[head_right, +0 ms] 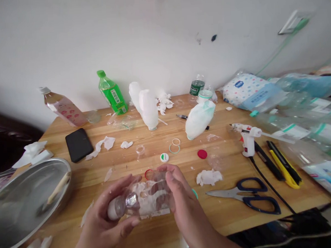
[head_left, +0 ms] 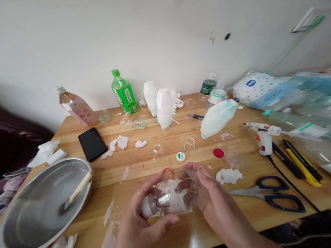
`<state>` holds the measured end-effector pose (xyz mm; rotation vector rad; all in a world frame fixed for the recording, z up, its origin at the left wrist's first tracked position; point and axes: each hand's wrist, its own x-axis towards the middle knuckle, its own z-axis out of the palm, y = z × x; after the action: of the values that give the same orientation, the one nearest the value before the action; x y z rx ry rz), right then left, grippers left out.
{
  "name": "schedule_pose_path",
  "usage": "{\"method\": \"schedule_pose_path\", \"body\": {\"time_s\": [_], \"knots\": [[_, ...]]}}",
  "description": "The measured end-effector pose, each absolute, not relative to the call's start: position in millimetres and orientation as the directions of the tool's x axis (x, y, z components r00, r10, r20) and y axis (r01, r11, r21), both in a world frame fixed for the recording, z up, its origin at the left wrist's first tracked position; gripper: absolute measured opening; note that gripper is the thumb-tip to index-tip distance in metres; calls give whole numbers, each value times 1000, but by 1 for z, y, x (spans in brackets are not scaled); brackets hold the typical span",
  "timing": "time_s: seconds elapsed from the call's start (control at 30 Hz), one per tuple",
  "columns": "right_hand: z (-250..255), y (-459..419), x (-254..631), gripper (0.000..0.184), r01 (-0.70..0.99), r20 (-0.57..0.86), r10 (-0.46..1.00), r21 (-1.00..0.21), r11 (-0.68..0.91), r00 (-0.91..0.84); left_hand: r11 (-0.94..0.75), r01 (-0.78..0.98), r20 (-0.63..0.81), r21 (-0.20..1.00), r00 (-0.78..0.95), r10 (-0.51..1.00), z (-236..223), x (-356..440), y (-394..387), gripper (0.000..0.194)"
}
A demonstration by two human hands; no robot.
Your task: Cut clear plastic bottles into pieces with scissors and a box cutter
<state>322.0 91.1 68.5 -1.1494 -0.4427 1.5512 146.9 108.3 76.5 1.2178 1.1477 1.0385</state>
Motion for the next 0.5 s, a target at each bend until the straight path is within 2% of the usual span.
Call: {"method": "schedule_pose_path", "body": {"time_s": [0.07, 0.17, 0.27, 0.37, 0.5], "knots": [[69, 91, 323, 43, -534, -429, 900, -780, -327, 75, 162, -21, -158, 987, 130, 979, 74, 142, 110, 72], [75, 88, 326, 40, -415, -379, 922, -854, -314, 82, 188, 67, -194, 980, 110, 975, 71, 138, 113, 66], [80, 83, 331, 39, -137, -270, 963, -955, -264, 26, 209, 153, -217, 966, 35, 976, 70, 139, 114, 57], [82, 80, 336, 42, 90, -227, 972, -971, -222, -55, 243, 146, -243, 959, -12, 970, 71, 141, 114, 57], [85, 79, 337, 36, 151, -255, 966, -957, -246, -42, 249, 130, -246, 960, -38, 968, 71, 143, 115, 54]]}}
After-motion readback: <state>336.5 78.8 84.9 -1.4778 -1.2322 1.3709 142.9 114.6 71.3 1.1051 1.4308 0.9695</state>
